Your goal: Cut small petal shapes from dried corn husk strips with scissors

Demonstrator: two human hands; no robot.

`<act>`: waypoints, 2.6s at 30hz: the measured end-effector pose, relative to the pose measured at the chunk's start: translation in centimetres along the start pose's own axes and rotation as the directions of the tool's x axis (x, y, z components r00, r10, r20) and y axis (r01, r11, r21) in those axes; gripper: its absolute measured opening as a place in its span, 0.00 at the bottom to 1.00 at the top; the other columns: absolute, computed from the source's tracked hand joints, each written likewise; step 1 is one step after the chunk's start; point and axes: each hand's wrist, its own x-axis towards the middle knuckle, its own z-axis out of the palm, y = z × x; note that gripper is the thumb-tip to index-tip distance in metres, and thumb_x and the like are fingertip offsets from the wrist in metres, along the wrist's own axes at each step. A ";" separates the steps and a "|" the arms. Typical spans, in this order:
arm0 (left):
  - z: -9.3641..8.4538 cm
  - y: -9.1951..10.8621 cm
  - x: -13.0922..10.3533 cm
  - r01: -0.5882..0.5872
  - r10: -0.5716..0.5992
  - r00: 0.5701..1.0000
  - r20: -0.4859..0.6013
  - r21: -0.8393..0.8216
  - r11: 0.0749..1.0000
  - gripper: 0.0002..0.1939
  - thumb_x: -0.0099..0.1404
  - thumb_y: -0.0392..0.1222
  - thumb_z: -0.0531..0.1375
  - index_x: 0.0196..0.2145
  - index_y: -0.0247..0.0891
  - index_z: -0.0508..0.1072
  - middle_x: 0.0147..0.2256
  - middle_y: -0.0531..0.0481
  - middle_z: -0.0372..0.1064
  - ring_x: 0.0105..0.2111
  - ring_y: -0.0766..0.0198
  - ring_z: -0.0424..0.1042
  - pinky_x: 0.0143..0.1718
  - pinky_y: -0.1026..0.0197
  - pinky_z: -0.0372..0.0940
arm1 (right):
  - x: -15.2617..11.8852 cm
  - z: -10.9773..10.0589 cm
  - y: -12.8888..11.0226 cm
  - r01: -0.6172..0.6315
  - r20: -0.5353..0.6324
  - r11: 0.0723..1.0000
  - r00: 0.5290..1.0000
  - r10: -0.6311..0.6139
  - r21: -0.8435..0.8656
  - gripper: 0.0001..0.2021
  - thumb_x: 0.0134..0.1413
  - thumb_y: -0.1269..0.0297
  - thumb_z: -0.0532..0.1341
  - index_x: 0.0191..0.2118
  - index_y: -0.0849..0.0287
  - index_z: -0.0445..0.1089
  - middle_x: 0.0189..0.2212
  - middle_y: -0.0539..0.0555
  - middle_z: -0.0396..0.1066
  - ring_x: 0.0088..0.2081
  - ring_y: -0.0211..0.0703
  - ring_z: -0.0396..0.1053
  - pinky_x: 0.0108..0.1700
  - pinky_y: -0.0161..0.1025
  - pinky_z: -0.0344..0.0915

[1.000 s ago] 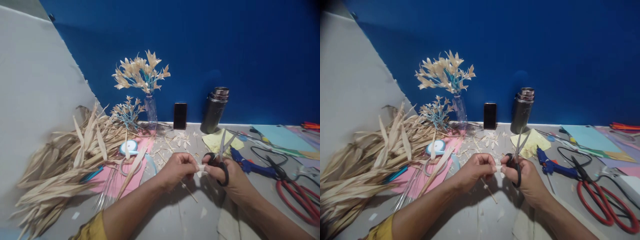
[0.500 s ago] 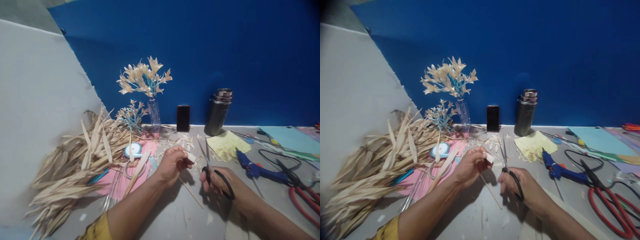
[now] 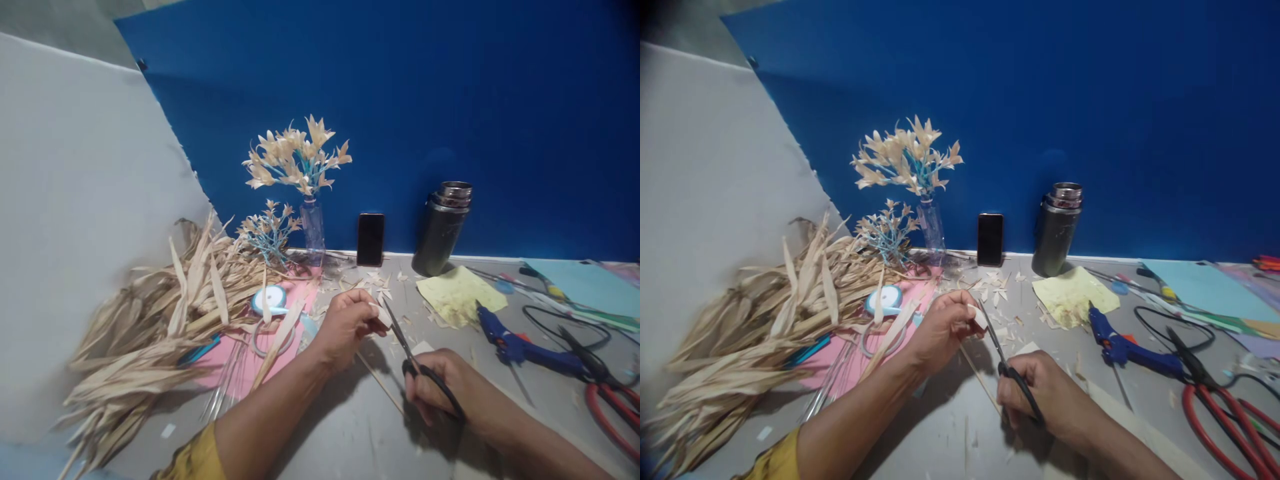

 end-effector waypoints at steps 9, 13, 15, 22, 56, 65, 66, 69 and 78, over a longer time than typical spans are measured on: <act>0.0 0.0 0.1 -0.018 0.018 1.000 -0.005 0.009 1.000 0.06 0.45 0.36 0.64 0.21 0.35 0.68 0.19 0.56 0.64 0.19 0.67 0.70 0.26 0.64 0.65 | 0.1 -0.2 0.4 -0.009 -0.022 0.997 1.000 0.008 -0.081 0.24 0.52 0.45 0.60 0.18 0.60 0.66 0.14 0.50 0.63 0.18 0.35 0.55 0.23 0.35 0.47; 0.0 0.0 0.0 -0.027 0.027 1.000 -0.001 0.000 1.000 0.06 0.46 0.36 0.64 0.21 0.36 0.68 0.19 0.56 0.63 0.19 0.67 0.70 0.26 0.64 0.65 | 0.2 -0.1 0.2 -0.014 -0.032 0.995 0.999 0.011 -0.096 0.25 0.51 0.44 0.61 0.16 0.59 0.63 0.13 0.50 0.62 0.19 0.35 0.54 0.23 0.35 0.46; 0.0 0.0 0.0 -0.027 0.027 1.000 0.000 -0.003 1.000 0.06 0.46 0.36 0.64 0.22 0.36 0.68 0.19 0.57 0.63 0.19 0.67 0.70 0.26 0.64 0.65 | 0.2 -0.1 0.1 -0.025 -0.041 0.995 0.999 0.021 -0.100 0.24 0.51 0.44 0.61 0.16 0.58 0.63 0.13 0.49 0.61 0.18 0.35 0.53 0.23 0.35 0.46; -0.1 0.0 0.1 -0.017 0.017 1.000 -0.007 0.003 1.000 0.06 0.45 0.36 0.64 0.22 0.36 0.68 0.19 0.57 0.63 0.19 0.67 0.70 0.25 0.64 0.64 | 0.1 -0.1 0.1 -0.025 -0.055 0.992 0.998 0.019 -0.121 0.22 0.51 0.47 0.60 0.15 0.57 0.61 0.12 0.48 0.58 0.18 0.35 0.53 0.22 0.36 0.46; 0.6 -0.7 -0.6 -0.071 0.070 0.993 -0.091 -0.013 0.997 0.04 0.50 0.34 0.62 0.22 0.37 0.68 0.19 0.55 0.65 0.21 0.66 0.68 0.28 0.63 0.63 | 0.1 0.2 0.2 -0.065 -0.104 0.996 0.993 0.059 -0.061 0.27 0.52 0.46 0.61 0.11 0.56 0.57 0.09 0.45 0.52 0.15 0.32 0.50 0.21 0.35 0.47; 0.9 -1.1 -0.8 -0.004 -0.002 0.997 -0.074 -0.080 0.997 0.10 0.51 0.39 0.67 0.26 0.37 0.67 0.22 0.51 0.70 0.23 0.67 0.69 0.29 0.65 0.62 | 0.4 0.1 0.1 -0.056 -0.248 0.998 0.967 0.059 0.019 0.22 0.52 0.51 0.62 0.16 0.58 0.62 0.13 0.47 0.59 0.19 0.33 0.51 0.24 0.36 0.47; 1.0 -1.3 -0.9 0.014 -0.021 0.997 -0.071 -0.095 0.995 0.11 0.51 0.39 0.68 0.27 0.37 0.67 0.23 0.52 0.70 0.23 0.67 0.69 0.28 0.65 0.62 | 0.5 0.1 -0.1 -0.037 -0.310 0.998 0.949 0.053 0.057 0.19 0.51 0.51 0.64 0.19 0.59 0.65 0.15 0.48 0.62 0.20 0.35 0.53 0.25 0.36 0.50; 1.4 -2.1 -1.3 0.063 -0.069 0.997 -0.046 -0.120 0.991 0.13 0.53 0.41 0.68 0.28 0.37 0.67 0.23 0.53 0.69 0.23 0.69 0.67 0.28 0.66 0.61 | 0.6 -0.1 -1.1 0.036 -0.488 0.987 0.872 0.045 0.155 0.15 0.45 0.53 0.68 0.31 0.60 0.71 0.23 0.49 0.68 0.25 0.39 0.61 0.29 0.36 0.58; 1.8 -3.8 -1.9 0.197 -0.201 0.978 0.050 0.076 0.977 0.07 0.49 0.37 0.65 0.25 0.37 0.69 0.21 0.50 0.69 0.22 0.67 0.68 0.25 0.65 0.57 | -0.1 -1.0 -2.6 0.073 -0.626 0.990 0.780 0.019 0.121 0.13 0.41 0.56 0.66 0.32 0.59 0.70 0.22 0.48 0.66 0.25 0.41 0.61 0.29 0.38 0.59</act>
